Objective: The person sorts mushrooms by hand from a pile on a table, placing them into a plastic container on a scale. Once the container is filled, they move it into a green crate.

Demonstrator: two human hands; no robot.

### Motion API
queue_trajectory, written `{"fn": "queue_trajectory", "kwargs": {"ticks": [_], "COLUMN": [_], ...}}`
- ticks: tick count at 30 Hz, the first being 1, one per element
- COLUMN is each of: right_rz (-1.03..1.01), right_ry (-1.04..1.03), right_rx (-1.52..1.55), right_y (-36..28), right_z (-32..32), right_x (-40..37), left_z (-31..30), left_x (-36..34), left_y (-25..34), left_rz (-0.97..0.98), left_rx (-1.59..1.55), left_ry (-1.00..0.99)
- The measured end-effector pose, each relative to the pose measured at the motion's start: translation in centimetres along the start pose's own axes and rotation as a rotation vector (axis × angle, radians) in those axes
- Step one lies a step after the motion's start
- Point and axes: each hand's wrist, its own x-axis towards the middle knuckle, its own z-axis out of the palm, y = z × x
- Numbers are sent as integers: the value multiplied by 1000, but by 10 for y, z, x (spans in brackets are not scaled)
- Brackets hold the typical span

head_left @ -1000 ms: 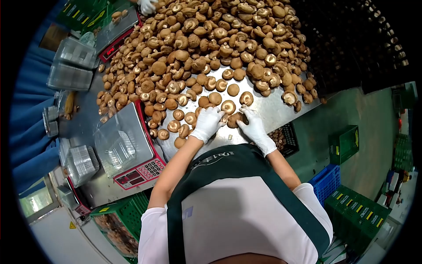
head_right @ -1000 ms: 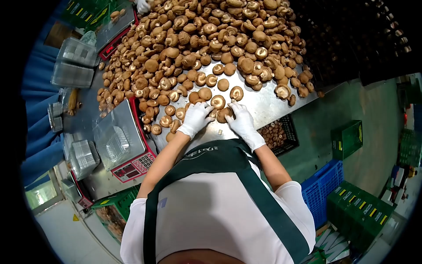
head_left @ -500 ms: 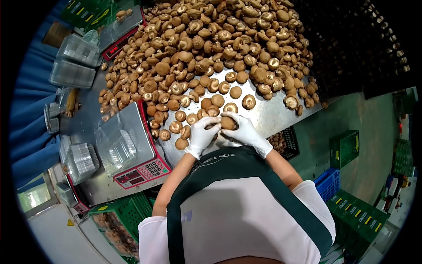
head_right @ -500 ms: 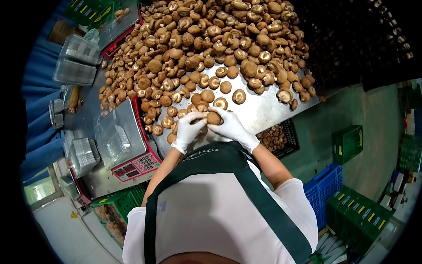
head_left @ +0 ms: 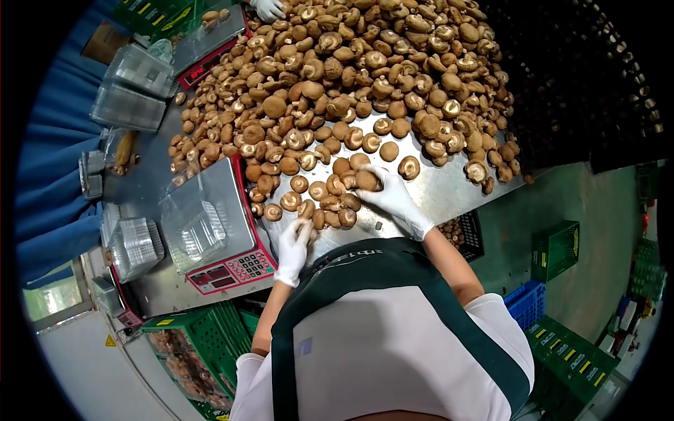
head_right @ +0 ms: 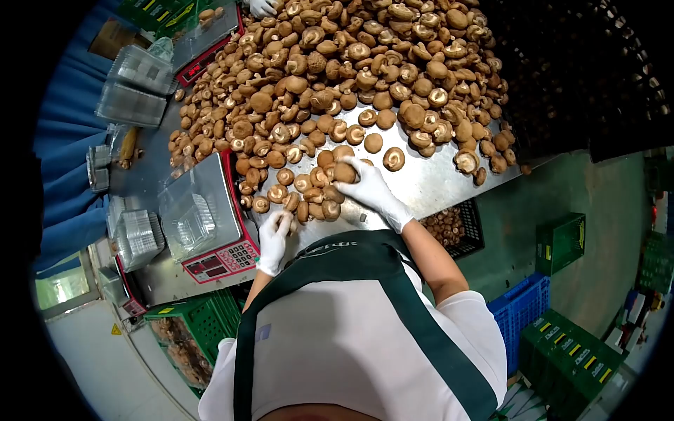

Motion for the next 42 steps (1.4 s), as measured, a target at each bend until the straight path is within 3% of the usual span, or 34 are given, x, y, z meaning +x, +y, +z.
{"fn": "queue_trajectory", "kwargs": {"ticks": [1, 3, 5, 6, 7, 8, 9, 11, 13, 15, 18, 20, 24, 26, 27, 29, 32, 33, 35, 36, 40, 42], "right_rz": [27, -281, -299, -306, -313, -23, -20, 96, 204, -3, -11, -36, 155, 183, 184, 82, 22, -27, -47, -145, -430, -458], "right_ry": [10, 242, 348, 352, 356, 231, 228, 8, -148, -74, 19, 62, 112, 94, 88, 67, 22, 13, 25, 22, 123, 139], "right_rx": [-58, -294, -442, -462, -481, -494, -499, -584, -746, -829, -779, -752, -451, -335, -335, -346, -408, -506, -522, -557, -569, -530], "right_y": [-6, 24, 12, 14, 16, -1, 1, 4, -4, 26, 49, 56, 41, 28, 20, 5, -13, -19, -24, -25, -22, -21], "right_z": [-5, -8, -28, -38, -49, -58, -63, -66, -56, -40, -22, -21, -19, -18, -16, -13, -8, -5, -1, -1, -3, -4], "right_x": [4, 17, 13, 9, 5, -5, -13, -26, -36, -46, -49, -47, -50, -53, -55, -55, -57, -58, -60, -61, -58, -59], "left_z": [-9, -27, -46, -54, -68, -82, -90, -106, -99, -90, -66, -46, -23, -12, -6, 8, 26, 32, 43, 46, 49, 50], "left_x": [-13, -38, -65, -77, -93, -105, -108, -126, -121, -108, -80, -62, -32, -21, -18, -12, -1, 5, 16, 20, 25, 26], "left_y": [3, -10, -32, -30, -49, -68, -74, -110, -83, -63, -10, 14, 28, 22, 25, 35, 36, 35, 28, 30, 31, 27], "left_rz": [30, 257, 46, -202, -184, -227, -475, -325, -272, -195, -184, -45, 62, 93, 87, 253, -67, -69, -228, -301, -309, -297], "left_rx": [255, 705, 851, 966, 1008, 1125, 1284, 1380, 1374, 1346, 1250, 1027, 973, 719, 719, 436, -3, 0, -423, -419, -637, -645], "left_ry": [30, 75, 52, -7, -59, -143, -336, -384, -390, -291, -297, -122, -18, 72, 75, -31, -295, -292, -429, -474, -495, -497]}}
